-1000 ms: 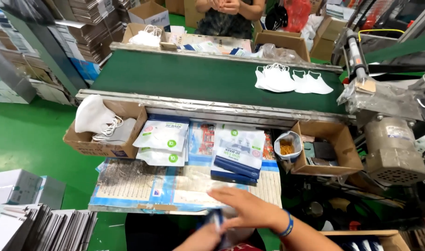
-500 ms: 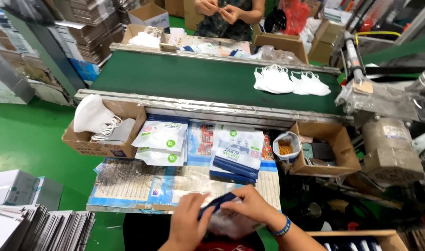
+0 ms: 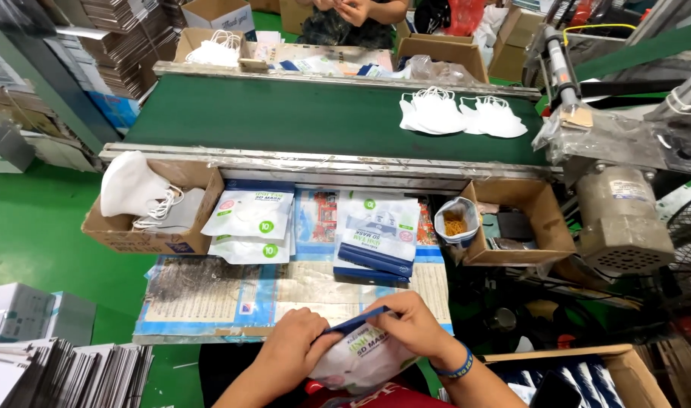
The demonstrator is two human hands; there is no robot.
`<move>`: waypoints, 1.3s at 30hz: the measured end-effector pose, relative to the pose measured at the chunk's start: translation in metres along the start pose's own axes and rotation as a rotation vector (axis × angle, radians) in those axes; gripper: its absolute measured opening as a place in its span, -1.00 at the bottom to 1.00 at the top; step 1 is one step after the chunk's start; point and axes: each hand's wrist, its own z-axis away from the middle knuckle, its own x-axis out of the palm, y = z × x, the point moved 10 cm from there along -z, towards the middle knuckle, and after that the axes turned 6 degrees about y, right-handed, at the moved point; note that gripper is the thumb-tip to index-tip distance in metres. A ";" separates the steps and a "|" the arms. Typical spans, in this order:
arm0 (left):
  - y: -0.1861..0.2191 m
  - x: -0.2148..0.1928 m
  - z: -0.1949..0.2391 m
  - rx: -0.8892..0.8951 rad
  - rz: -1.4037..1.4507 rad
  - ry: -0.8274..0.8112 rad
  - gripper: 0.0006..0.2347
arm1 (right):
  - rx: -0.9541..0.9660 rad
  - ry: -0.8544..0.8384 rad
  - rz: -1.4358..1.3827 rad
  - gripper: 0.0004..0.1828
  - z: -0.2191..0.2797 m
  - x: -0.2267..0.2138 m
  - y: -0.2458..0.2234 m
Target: Packing face masks into individual plastic bags and then placing the bags into a cardboard box.
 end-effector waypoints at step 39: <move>-0.123 -0.120 0.026 -0.037 0.472 0.451 0.27 | -0.518 -0.140 0.296 -0.21 -0.136 0.093 -0.004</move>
